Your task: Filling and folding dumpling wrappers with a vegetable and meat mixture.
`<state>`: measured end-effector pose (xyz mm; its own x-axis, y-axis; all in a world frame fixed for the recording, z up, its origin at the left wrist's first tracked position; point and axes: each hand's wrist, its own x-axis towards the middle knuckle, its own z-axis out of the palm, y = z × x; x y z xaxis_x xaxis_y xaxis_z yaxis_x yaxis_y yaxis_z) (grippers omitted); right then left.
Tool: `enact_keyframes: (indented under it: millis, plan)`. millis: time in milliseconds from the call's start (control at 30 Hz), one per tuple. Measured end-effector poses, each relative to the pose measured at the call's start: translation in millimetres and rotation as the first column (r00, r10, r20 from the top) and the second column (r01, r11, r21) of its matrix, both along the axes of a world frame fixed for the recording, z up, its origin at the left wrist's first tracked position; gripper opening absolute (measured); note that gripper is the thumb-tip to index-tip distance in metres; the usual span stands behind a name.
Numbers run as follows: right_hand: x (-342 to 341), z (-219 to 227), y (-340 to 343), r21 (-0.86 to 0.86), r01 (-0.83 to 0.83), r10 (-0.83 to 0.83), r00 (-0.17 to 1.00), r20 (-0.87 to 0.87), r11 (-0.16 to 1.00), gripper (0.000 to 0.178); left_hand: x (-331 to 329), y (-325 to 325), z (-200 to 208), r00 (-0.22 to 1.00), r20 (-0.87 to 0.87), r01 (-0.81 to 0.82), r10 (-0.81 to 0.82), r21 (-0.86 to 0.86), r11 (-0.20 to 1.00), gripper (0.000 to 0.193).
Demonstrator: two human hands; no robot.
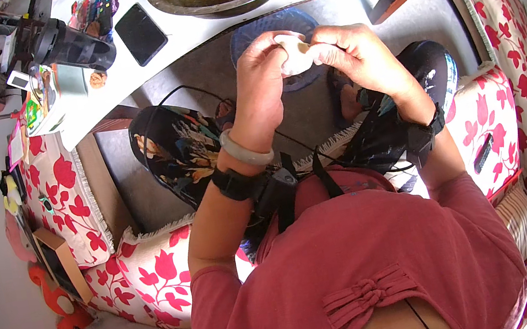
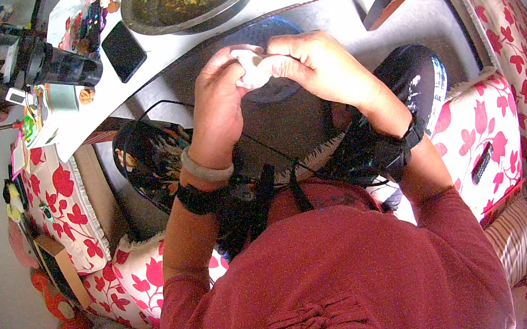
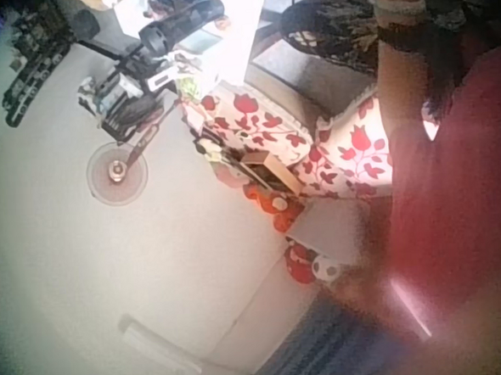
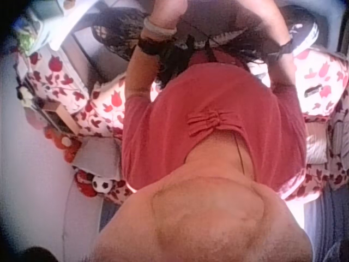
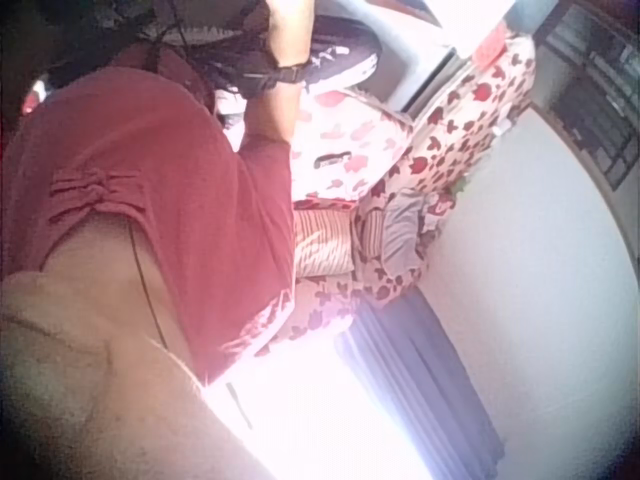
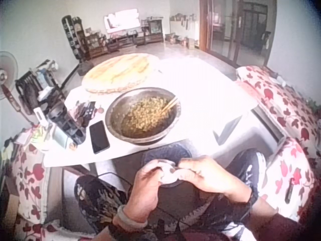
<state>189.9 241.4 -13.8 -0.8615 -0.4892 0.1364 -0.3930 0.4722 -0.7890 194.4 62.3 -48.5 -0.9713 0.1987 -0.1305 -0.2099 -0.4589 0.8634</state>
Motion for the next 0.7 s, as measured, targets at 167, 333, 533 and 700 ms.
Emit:
enact_keyframes:
  millis: [167,333,533,700]
  plan:
    - [2.8,-4.4,-3.8,-0.064,-0.022,0.017,0.996,-0.082,0.998,0.019,1.3,-1.6,1.4,0.998,-0.068,-0.012,0.007,-0.075,0.997,0.019]
    - [2.2,-4.7,2.9,-0.102,-0.028,0.031,0.999,0.029,0.994,0.019,0.0,-3.2,-8.5,0.986,-0.158,0.020,-0.050,-0.184,0.983,0.021]
    - [0.0,-6.7,-0.2,-0.072,-0.053,0.048,0.996,-0.073,0.996,0.023,1.4,-4.9,-8.3,0.981,-0.175,0.034,-0.081,-0.254,0.967,0.020]
    - [-2.3,-11.5,6.9,-0.092,-0.081,0.084,0.996,0.028,0.992,0.021,0.3,-6.6,-10.5,0.975,-0.197,0.048,-0.107,-0.285,0.957,0.020]
